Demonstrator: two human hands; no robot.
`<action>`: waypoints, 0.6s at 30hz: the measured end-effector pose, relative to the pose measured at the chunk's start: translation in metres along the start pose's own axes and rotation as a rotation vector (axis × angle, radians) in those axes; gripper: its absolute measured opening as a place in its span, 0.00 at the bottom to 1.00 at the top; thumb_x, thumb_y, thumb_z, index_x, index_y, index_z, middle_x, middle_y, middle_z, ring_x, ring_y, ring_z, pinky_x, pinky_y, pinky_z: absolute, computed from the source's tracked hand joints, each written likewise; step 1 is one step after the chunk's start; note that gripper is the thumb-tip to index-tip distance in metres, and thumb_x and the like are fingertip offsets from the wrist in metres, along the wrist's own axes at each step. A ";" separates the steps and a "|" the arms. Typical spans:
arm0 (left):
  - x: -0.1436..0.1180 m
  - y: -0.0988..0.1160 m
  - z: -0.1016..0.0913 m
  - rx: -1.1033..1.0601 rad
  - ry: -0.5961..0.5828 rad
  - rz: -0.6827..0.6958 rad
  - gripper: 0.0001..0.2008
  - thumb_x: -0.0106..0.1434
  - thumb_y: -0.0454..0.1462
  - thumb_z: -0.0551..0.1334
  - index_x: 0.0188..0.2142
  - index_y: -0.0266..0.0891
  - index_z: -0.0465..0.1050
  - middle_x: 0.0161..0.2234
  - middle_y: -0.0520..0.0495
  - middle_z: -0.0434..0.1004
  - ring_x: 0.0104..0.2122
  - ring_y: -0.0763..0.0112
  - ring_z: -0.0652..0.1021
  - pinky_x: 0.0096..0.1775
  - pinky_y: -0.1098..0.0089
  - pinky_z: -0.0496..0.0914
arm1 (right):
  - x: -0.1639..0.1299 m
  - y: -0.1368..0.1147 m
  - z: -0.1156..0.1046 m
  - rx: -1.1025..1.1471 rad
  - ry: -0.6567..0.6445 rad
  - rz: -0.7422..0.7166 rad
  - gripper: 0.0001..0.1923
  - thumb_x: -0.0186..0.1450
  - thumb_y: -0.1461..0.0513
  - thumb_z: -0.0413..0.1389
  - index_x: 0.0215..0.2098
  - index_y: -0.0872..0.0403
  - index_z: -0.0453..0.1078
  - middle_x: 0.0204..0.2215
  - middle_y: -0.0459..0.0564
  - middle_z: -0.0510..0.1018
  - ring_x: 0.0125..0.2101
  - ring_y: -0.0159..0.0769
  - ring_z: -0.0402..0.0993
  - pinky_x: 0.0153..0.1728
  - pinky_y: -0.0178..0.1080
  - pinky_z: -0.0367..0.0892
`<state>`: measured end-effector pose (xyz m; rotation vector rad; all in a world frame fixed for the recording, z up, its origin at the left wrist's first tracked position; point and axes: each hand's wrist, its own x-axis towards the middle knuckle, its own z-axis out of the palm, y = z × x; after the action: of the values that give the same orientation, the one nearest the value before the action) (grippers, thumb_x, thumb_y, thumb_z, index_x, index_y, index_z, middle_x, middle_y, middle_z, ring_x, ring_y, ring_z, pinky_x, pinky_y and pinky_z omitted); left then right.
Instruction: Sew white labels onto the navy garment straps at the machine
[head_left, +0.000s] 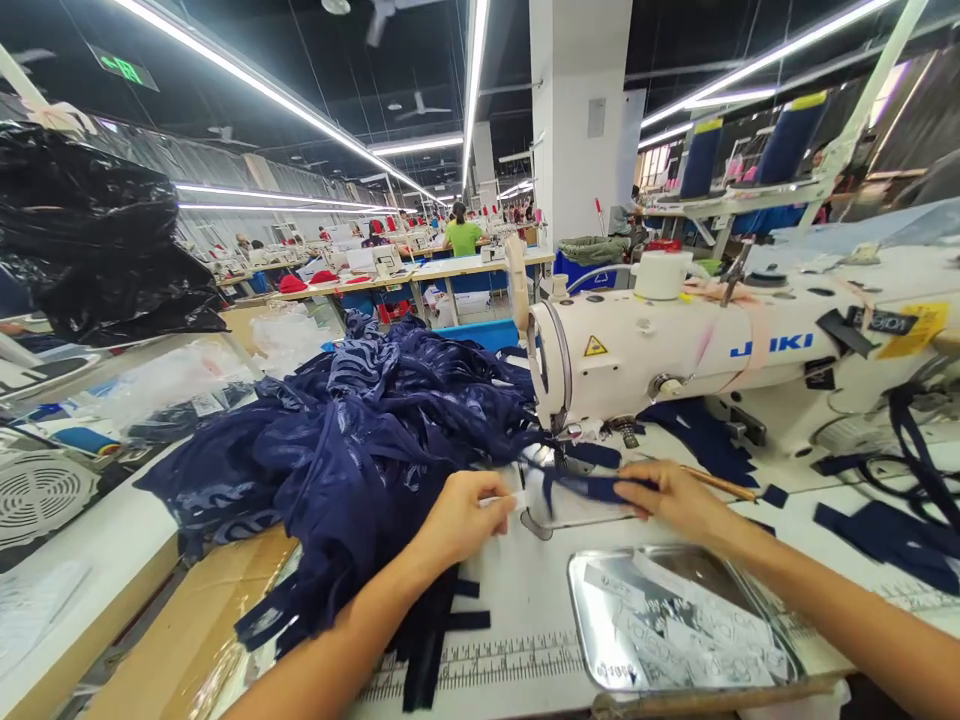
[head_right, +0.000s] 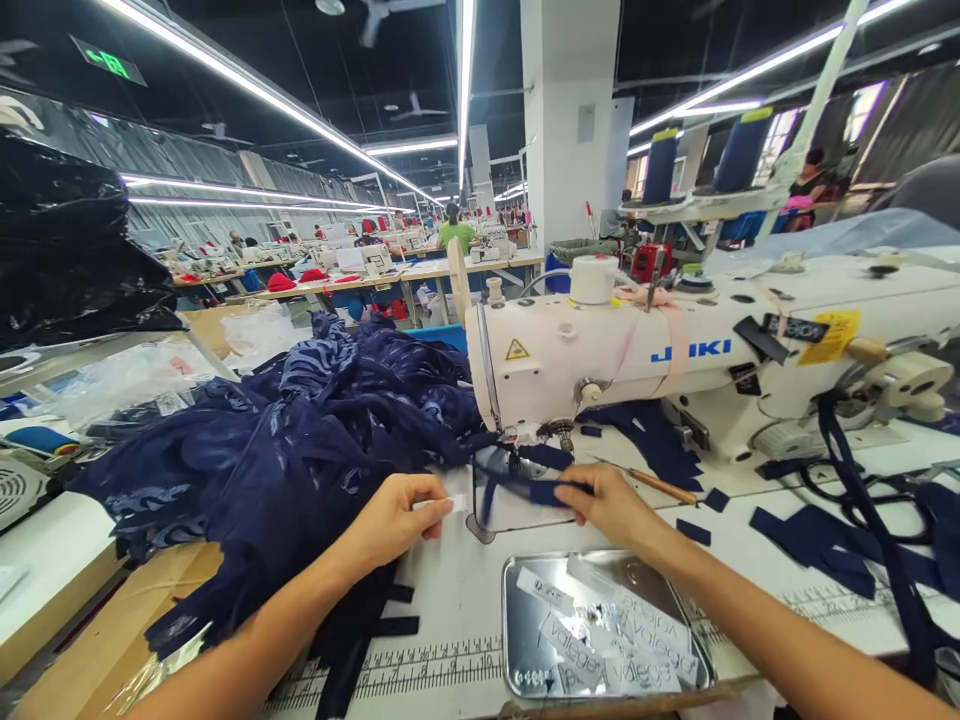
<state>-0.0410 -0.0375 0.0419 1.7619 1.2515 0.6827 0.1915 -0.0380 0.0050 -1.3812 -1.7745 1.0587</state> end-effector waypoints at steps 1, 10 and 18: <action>-0.001 0.000 -0.003 -0.047 -0.009 -0.028 0.10 0.50 0.39 0.58 0.17 0.36 0.66 0.14 0.52 0.67 0.17 0.76 0.66 0.24 0.75 0.61 | 0.001 0.002 -0.001 -0.015 -0.027 -0.009 0.13 0.55 0.55 0.50 0.18 0.54 0.62 0.13 0.42 0.62 0.18 0.29 0.59 0.24 0.35 0.56; -0.006 0.000 0.005 -0.289 -0.118 -0.040 0.13 0.50 0.43 0.62 0.24 0.33 0.69 0.15 0.52 0.68 0.17 0.77 0.66 0.25 0.74 0.63 | 0.002 0.008 -0.002 -0.339 0.198 -0.176 0.12 0.56 0.57 0.50 0.33 0.54 0.70 0.34 0.53 0.74 0.36 0.44 0.67 0.39 0.46 0.60; -0.003 -0.004 0.029 -0.274 -0.134 0.002 0.11 0.52 0.42 0.60 0.24 0.34 0.67 0.15 0.53 0.67 0.17 0.77 0.67 0.24 0.74 0.63 | -0.020 -0.031 0.039 0.131 0.049 -0.061 0.10 0.54 0.55 0.52 0.25 0.54 0.67 0.22 0.45 0.69 0.24 0.32 0.64 0.27 0.35 0.60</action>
<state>-0.0208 -0.0486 0.0243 1.5560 1.0143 0.6906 0.1490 -0.0689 0.0143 -1.2563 -1.6706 1.0791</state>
